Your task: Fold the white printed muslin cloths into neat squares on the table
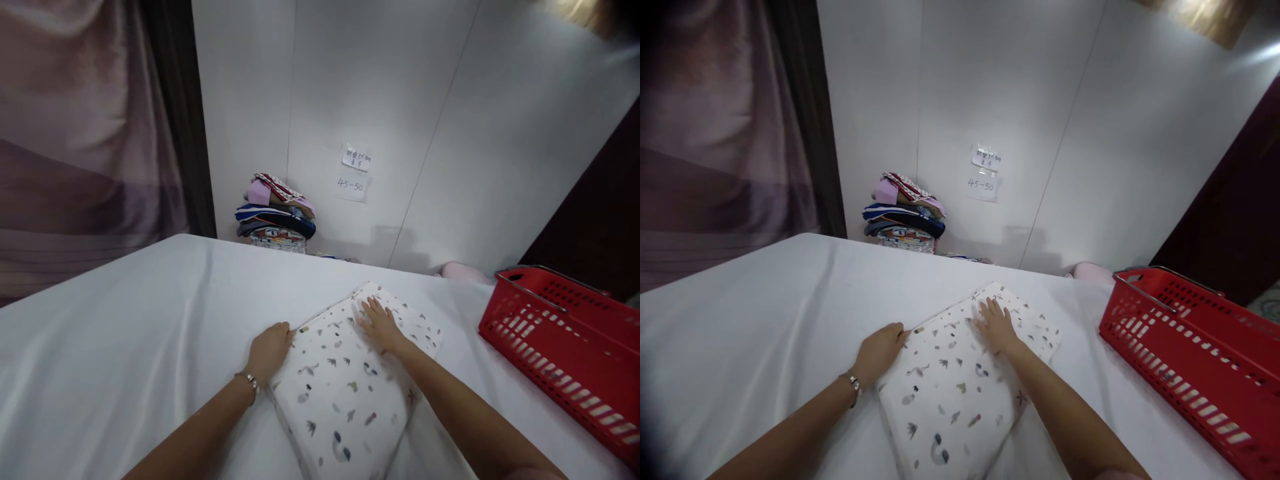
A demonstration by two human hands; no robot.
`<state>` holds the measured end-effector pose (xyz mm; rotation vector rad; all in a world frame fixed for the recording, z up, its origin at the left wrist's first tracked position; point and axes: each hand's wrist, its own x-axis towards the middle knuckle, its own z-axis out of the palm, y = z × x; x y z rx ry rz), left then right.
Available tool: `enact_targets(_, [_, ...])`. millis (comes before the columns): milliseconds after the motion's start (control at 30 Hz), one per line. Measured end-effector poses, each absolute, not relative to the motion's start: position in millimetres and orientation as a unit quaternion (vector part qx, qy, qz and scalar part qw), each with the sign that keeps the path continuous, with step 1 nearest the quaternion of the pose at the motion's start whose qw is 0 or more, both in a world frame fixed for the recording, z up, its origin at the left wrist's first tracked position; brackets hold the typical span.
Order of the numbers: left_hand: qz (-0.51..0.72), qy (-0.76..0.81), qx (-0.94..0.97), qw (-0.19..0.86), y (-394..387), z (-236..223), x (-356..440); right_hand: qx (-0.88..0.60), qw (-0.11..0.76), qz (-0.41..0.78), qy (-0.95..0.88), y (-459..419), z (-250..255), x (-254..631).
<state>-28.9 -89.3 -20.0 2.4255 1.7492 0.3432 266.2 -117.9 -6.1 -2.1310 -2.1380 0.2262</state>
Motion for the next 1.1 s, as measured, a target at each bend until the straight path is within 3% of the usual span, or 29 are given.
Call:
enact_targets(433, [0.107, 0.592, 0.795, 0.077, -90.4, -22.0, -28.1, -0.756, 0.017, 0.080, -0.650, -41.5, -32.1, 245.8])
enact_targets(867, [0.112, 0.589, 0.798, 0.066, -89.8, -23.2, -28.3, -0.747, 0.035, 0.105, -0.655, -43.2, -24.9, 229.9])
enact_targets(1100, [0.112, 0.586, 0.799, 0.066, -89.4, -25.5, -27.6, -0.669, 0.026, 0.130, -0.732, -85.1, -23.0, 202.1])
